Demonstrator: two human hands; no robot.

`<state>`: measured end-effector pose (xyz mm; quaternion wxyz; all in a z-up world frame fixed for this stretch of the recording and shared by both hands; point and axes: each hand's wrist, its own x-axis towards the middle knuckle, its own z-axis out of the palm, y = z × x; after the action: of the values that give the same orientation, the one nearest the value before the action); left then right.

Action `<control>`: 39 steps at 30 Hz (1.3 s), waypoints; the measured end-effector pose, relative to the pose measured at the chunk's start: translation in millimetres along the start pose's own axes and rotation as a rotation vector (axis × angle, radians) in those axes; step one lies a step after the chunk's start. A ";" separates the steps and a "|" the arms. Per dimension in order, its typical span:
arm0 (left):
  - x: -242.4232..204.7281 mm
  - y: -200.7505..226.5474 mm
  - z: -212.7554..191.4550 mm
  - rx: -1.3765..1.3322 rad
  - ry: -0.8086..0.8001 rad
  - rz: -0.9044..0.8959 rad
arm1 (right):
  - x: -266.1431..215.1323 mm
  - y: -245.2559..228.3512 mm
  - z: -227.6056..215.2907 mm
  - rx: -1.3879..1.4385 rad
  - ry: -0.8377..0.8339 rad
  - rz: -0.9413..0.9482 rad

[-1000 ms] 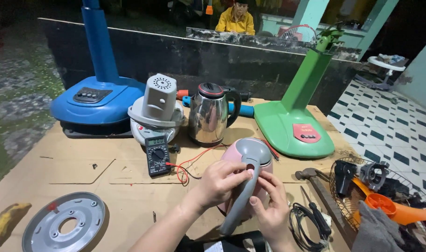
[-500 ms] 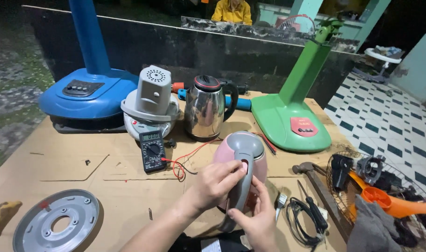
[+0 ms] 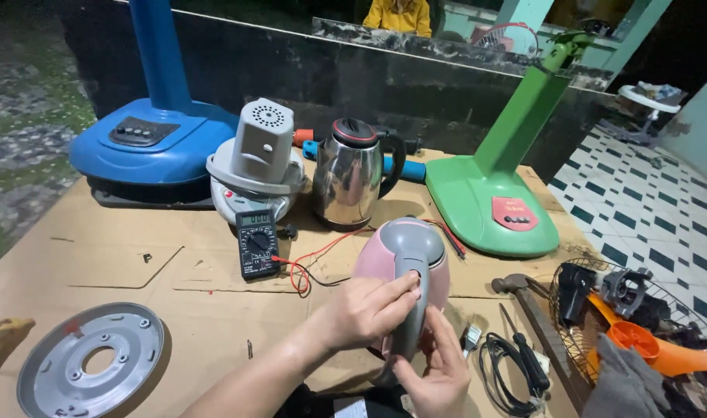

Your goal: The person assembles a pink electric kettle by attaching the handle and lid. They then remove the pink outer shell to reveal the stainless steel inner body and reattach the handle and lid to the inner body.

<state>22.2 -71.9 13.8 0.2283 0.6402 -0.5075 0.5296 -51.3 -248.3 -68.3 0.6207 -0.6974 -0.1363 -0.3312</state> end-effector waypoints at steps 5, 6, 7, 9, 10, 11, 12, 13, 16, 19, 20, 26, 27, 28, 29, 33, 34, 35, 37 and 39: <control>-0.4 -4.0 4.6 -0.100 0.002 -0.017 | 7.9 1.0 -17.3 0.027 -0.080 0.013; -0.4 -6.8 4.3 -0.125 -0.032 -0.004 | 6.8 4.8 -20.2 0.017 -0.079 0.031; 5.9 -5.4 -0.7 -0.135 -0.039 -0.017 | 6.4 -1.3 -21.1 0.013 -0.078 0.048; 20.5 -7.6 -10.7 -0.032 -0.147 0.000 | 11.0 -11.8 -20.5 -0.002 -0.136 0.073; 22.3 -7.4 -13.8 -0.034 -0.151 -0.002 | 10.6 -10.7 -19.9 -0.001 -0.136 0.078; 24.8 -7.6 -16.1 0.022 -0.197 0.019 | 10.9 -9.6 -19.9 0.020 -0.144 0.054; 26.9 -8.0 -18.1 0.078 -0.242 0.041 | 11.1 -8.1 -19.8 0.041 -0.153 0.030; 32.7 -6.0 -23.3 0.064 -0.250 0.033 | 12.6 -12.9 -19.6 0.038 -0.149 0.047; 44.9 -2.5 -31.7 0.156 -0.366 0.031 | 18.3 -24.6 -19.1 0.025 -0.203 0.045; 43.7 5.0 -28.5 0.148 -0.471 -0.025 | 19.5 -29.7 -16.6 0.068 -0.241 0.043; 41.5 10.8 -25.0 0.235 -0.427 -0.058 | 16.2 -28.6 -16.0 -0.032 -0.189 0.046; 21.6 16.0 -2.4 0.225 -0.299 -0.131 | 9.6 -63.0 -3.7 -0.495 -0.193 0.273; 16.9 12.0 -1.5 0.183 -0.281 -0.101 | 11.9 -67.8 -2.8 -0.560 -0.209 0.341; 13.2 10.3 -1.2 0.181 -0.283 -0.107 | 10.4 -60.6 -8.0 -0.561 -0.214 0.346; 10.3 5.4 -2.1 0.107 -0.308 -0.104 | 11.0 -52.1 -10.6 -0.504 -0.234 0.198; 12.4 -4.1 -11.6 0.023 -0.420 -0.087 | 15.5 -39.9 -17.7 -0.558 -0.262 -0.038; 19.2 -4.8 -18.3 0.022 -0.421 -0.085 | 13.4 -38.6 -16.1 -0.558 -0.259 -0.038; 26.7 -5.8 -24.2 -0.001 -0.532 -0.095 | 12.6 -37.5 -15.4 -0.563 -0.227 0.000; 36.8 -7.4 -31.0 -0.025 -0.643 -0.101 | 11.7 -36.0 -14.6 -0.567 -0.190 0.036; 40.4 -7.5 -32.8 -0.059 -0.727 -0.105 | 9.5 -35.2 -14.5 -0.497 -0.208 -0.025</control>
<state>11.2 -58.3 63.4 0.0781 0.8048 -0.5371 0.2403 -69.7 -257.5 -34.8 0.4090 -0.8570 -0.1225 -0.2887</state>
